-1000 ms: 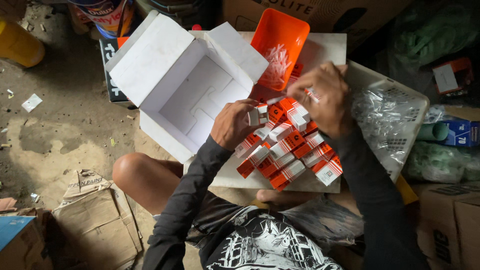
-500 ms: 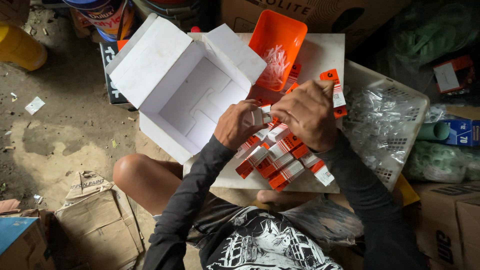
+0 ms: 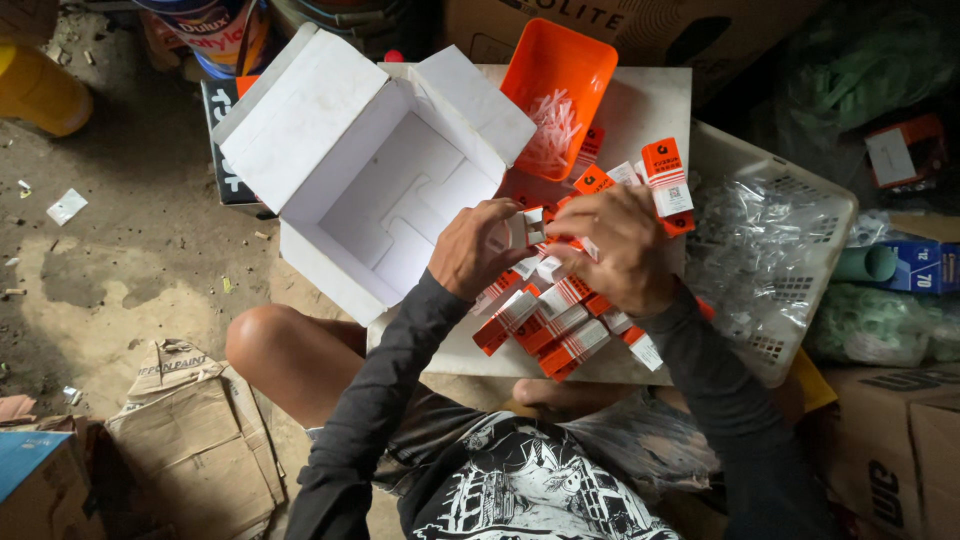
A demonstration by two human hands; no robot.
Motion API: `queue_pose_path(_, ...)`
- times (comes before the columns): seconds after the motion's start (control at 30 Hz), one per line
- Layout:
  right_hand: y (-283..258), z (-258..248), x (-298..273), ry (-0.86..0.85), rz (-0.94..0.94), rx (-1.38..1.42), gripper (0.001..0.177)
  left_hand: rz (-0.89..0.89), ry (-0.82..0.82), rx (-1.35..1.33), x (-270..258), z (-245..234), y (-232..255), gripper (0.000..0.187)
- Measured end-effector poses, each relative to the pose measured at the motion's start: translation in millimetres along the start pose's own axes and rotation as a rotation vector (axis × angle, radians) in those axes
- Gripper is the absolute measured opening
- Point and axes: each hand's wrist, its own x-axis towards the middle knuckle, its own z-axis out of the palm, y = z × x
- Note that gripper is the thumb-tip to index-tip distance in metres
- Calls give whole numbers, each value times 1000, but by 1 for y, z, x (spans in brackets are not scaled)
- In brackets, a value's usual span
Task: The person unboxes small orange and white containers and organizes them into a white tray on a table.
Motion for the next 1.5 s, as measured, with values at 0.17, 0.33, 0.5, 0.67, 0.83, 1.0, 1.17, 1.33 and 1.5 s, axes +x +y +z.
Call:
queue_pose_path(0.17, -10, -1, 2, -24, 119, 168, 29, -172, -94, -20, 2, -4, 9, 75)
queue_pose_path(0.33, -21, -4, 10, -17, 57, 119, 16, 0, 165, -169, 2, 0, 28, 76)
queue_pose_path(0.5, -29, -2, 16, 12, 134, 264, 19, 99, 174, -356, 11, -14, 46, 50)
queue_pose_path(0.67, -41, -2, 21, 44, 170, 319, 20, 195, 234, -346, 9, -9, 44, 46)
queue_pose_path(0.83, -47, -5, 22, 45, 311, 522, 34, 252, 186, -331, 13, -20, 60, 46)
queue_pose_path(1.0, -26, -21, 33, -18, 342, 704, 26, 238, 98, -473, 16, -24, 70, 43)
queue_pose_path(1.17, -16, -29, 31, -96, 382, 687, 17, 18, 24, -760, 10, -20, 98, 44)
queue_pose_path(1.33, -14, -15, 12, -26, 517, 812, 20, -71, 20, -714, -1, -9, 85, 52)
queue_pose_path(1.5, -24, -28, 20, -60, 554, 814, 21, 13, 160, -772, 2, 2, 91, 61)
